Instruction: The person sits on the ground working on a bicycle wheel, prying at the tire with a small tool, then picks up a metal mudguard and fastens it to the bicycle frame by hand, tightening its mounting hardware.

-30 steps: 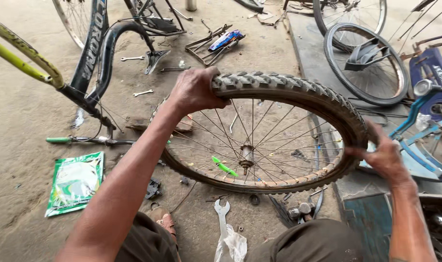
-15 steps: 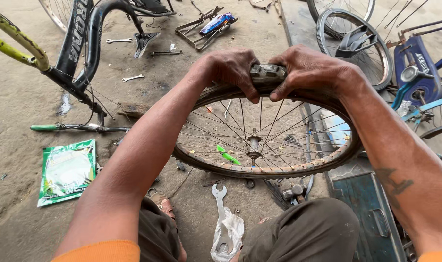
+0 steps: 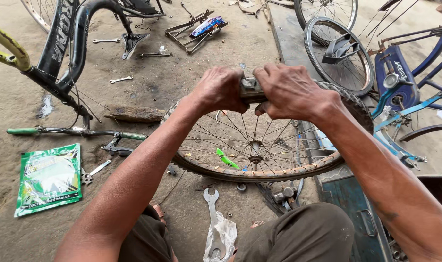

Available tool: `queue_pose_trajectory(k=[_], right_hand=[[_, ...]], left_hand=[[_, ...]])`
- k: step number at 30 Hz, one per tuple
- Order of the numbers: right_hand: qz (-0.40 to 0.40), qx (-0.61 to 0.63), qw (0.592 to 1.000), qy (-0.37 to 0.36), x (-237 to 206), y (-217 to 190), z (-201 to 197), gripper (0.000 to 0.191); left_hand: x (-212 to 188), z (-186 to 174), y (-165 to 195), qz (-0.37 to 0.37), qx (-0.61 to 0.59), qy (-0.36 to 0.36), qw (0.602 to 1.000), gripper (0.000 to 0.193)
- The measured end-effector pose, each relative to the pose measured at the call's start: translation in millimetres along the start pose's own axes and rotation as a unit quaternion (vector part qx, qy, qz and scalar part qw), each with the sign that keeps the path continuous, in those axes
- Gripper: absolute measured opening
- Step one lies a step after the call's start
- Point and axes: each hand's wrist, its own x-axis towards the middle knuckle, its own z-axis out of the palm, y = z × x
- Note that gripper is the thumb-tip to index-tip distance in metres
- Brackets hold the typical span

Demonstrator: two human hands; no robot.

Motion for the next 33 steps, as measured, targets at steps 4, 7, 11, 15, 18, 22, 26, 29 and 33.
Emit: queue_pose_trajectory(k=[4,7,11,15,18,22,26,29,33], right_hand=[[0.008,0.112,0.990,-0.088,16,13,-2,0.060],[0.041,0.249,0.956,-0.146,21,19,-7,0.063],[0.015,0.301,0.945,-0.126,21,15,-10,0.066],[0.044,0.249,0.961,-0.108,5,20,-9,0.063],[0.044,0.181,0.979,-0.086,-12,28,-12,0.066],[0.011,0.039,0.998,-0.046,-14,12,-11,0.071],[-0.052,-0.128,0.988,-0.074,4,-16,-4,0.035],[-0.017,0.063,0.987,-0.144,18,-13,-6,0.060],[0.022,0.221,0.957,-0.184,29,-6,2,0.065]], left_hand=[[13,-5,4,0.071,-0.070,-0.038,0.994,0.056],[17,-13,13,0.026,-0.173,-0.167,0.970,0.056],[2,-26,27,0.005,-0.151,-0.113,0.982,0.056],[-48,-11,31,0.004,-0.048,0.126,0.991,0.072],[-61,3,23,-0.079,-0.030,0.146,0.986,0.074],[-49,11,11,-0.091,-0.061,0.075,0.991,0.062],[-40,14,4,-0.041,-0.075,0.042,0.995,0.054],[-41,15,-2,-0.046,-0.129,-0.029,0.990,0.061],[-47,9,-5,-0.041,-0.270,-0.088,0.958,0.063]])
